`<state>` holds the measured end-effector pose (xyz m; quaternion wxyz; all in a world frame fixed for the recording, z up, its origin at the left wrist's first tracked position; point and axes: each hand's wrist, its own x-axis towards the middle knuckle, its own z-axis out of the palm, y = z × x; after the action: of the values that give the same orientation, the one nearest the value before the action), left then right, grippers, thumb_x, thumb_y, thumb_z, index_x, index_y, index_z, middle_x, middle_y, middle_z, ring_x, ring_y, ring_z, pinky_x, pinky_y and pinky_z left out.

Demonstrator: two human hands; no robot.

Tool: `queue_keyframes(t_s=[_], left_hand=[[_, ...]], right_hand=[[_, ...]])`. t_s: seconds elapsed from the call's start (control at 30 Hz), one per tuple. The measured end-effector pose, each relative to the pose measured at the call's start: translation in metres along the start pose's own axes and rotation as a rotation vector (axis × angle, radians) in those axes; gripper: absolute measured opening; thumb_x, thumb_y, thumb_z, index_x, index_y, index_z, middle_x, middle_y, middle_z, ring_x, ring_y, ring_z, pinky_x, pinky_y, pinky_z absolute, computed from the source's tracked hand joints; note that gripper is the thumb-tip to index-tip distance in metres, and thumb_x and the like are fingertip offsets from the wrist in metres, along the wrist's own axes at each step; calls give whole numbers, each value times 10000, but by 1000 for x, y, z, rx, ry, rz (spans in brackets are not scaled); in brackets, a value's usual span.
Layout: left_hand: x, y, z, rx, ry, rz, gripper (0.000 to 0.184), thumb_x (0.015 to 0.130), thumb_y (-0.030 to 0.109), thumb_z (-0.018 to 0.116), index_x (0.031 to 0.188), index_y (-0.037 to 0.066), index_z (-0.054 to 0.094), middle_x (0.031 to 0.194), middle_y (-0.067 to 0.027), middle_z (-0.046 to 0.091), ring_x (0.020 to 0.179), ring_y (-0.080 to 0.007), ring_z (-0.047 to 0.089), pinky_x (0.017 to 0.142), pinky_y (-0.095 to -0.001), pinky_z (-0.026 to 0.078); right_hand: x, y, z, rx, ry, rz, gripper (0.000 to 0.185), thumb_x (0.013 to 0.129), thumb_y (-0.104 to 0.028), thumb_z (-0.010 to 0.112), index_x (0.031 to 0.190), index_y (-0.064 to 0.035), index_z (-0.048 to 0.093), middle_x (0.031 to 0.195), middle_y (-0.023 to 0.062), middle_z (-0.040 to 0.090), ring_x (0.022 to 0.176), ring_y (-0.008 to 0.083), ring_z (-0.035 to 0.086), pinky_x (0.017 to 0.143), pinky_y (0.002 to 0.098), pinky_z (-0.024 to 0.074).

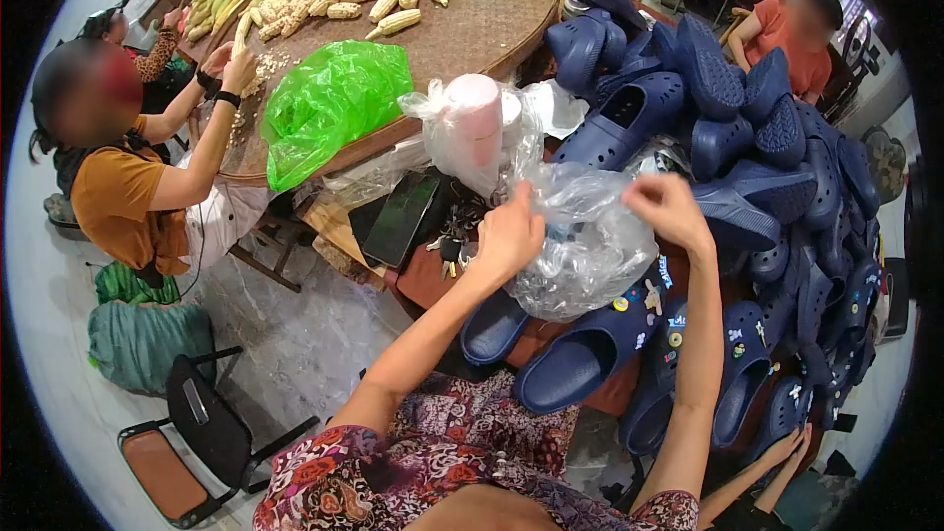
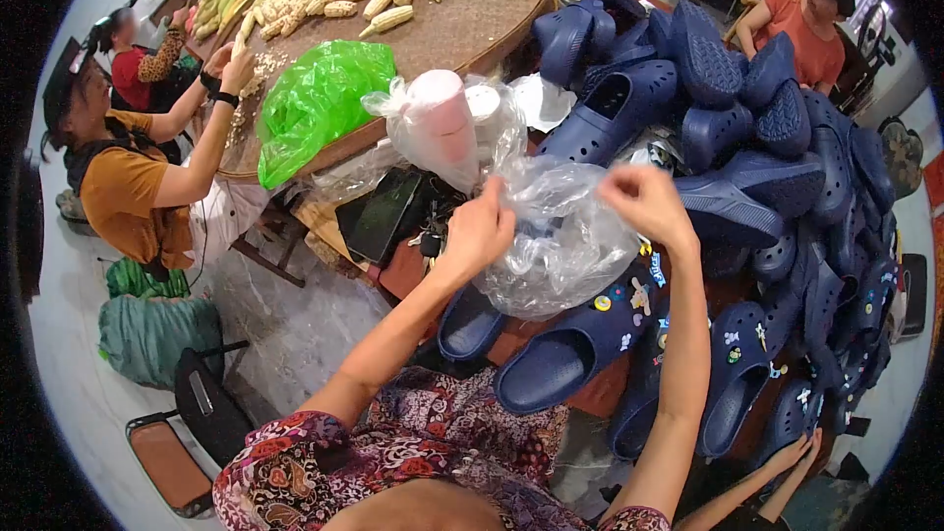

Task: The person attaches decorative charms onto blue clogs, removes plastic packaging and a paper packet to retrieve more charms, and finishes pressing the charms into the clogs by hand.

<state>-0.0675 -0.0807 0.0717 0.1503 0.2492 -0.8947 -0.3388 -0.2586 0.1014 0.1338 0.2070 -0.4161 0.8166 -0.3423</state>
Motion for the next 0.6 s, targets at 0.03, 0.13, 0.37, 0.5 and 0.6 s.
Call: queue_keyframes(t_s=[0.03, 0.13, 0.37, 0.5, 0.6], left_hand=[[2, -3, 5, 6, -92, -7, 366, 832, 167, 492, 1159, 5, 509, 789, -299, 629, 767, -500, 608, 725, -577, 471], [5, -8, 12, 18, -151, 96, 358, 835, 180, 502, 1148, 9, 526, 780, -286, 636, 772, -478, 621, 735, -570, 472], [7, -9, -3, -156, -218, 34, 512, 863, 307, 589, 1268, 31, 441, 898, -259, 654, 863, -440, 639, 792, -488, 490], [0, -1, -13, -368, -197, 15, 724, 841, 355, 693, 1372, 51, 307, 1060, -244, 637, 957, -408, 635, 852, -441, 492], [-8, 2, -12, -468, -127, 109, 689, 839, 289, 710, 1365, 45, 338, 1158, -237, 590, 1011, -395, 609, 862, -445, 491]], right_hand=[[13, -16, 4, -44, 302, -89, 203, 848, -208, 663, 870, -7, 675, 688, 95, 652, 606, 152, 598, 612, 287, 470], [74, -17, 30, -326, 572, -386, 152, 844, -169, 617, 828, -28, 673, 777, 135, 664, 708, 249, 663, 657, 366, 495], [189, 17, 119, -902, 97, 6, 272, 786, -128, 633, 1046, -70, 685, 1124, 152, 642, 1072, 316, 610, 958, 447, 421], [219, 38, 146, -935, 169, 107, 444, 755, -196, 712, 1158, -60, 588, 1142, 178, 615, 1055, 339, 616, 899, 470, 481], [228, 29, 141, -937, 175, 259, 324, 889, -140, 559, 1200, -59, 593, 1228, 178, 594, 1111, 316, 607, 907, 443, 493]])
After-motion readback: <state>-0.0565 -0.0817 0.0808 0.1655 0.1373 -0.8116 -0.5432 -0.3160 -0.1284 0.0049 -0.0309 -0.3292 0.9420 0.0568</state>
